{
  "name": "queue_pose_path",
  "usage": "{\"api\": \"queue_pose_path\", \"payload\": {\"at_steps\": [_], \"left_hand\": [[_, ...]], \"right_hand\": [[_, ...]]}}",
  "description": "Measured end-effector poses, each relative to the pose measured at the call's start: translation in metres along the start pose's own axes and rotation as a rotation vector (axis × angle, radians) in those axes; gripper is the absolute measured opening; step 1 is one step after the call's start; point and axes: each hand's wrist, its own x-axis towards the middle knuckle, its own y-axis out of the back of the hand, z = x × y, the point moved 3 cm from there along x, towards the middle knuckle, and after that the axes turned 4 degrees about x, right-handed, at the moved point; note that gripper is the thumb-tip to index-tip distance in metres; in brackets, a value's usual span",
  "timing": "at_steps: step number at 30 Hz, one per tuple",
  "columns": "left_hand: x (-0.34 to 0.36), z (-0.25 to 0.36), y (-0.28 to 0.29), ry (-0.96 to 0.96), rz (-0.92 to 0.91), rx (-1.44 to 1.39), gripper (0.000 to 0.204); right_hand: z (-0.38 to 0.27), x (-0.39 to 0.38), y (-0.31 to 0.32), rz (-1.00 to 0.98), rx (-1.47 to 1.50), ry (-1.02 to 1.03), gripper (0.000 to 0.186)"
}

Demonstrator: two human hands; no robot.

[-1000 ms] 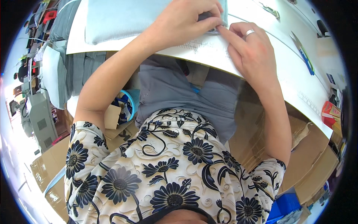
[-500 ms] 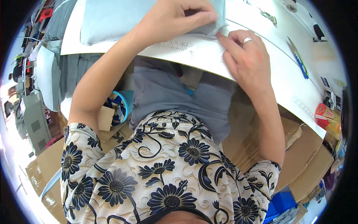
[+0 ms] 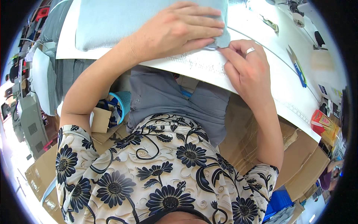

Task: The person is sewing pieces of fabric to create a cover, likely for a cushion or bag, using an industrial sewing machine.

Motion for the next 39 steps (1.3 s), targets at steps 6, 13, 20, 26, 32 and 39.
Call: {"api": "queue_pose_path", "payload": {"at_steps": [6,13,20,26,32,39], "left_hand": [[-0.007,0.009,0.006,0.325,-0.268,-0.291,0.045],[-0.001,0.014,0.006,0.393,-0.232,-0.247,0.034],[0.029,-0.018,-0.015,0.330,-0.135,-0.075,0.027],[0.027,-0.046,-0.018,0.362,-0.128,-0.354,0.025],[0.025,-0.052,-0.026,0.144,-0.061,-0.190,0.024],[0.024,-0.057,-0.025,0.280,-0.033,-0.358,0.023]], "right_hand": [[-0.001,0.005,0.009,-0.065,-0.020,0.026,0.019],[0.005,0.010,0.011,-0.068,-0.075,0.125,0.010],[0.035,0.029,0.021,-0.045,-0.237,0.070,0.016],[0.039,0.030,0.008,0.046,-0.207,0.031,0.016],[0.047,0.029,0.005,0.088,-0.215,0.001,0.017],[0.055,0.027,0.004,0.118,-0.181,0.001,0.018]]}}
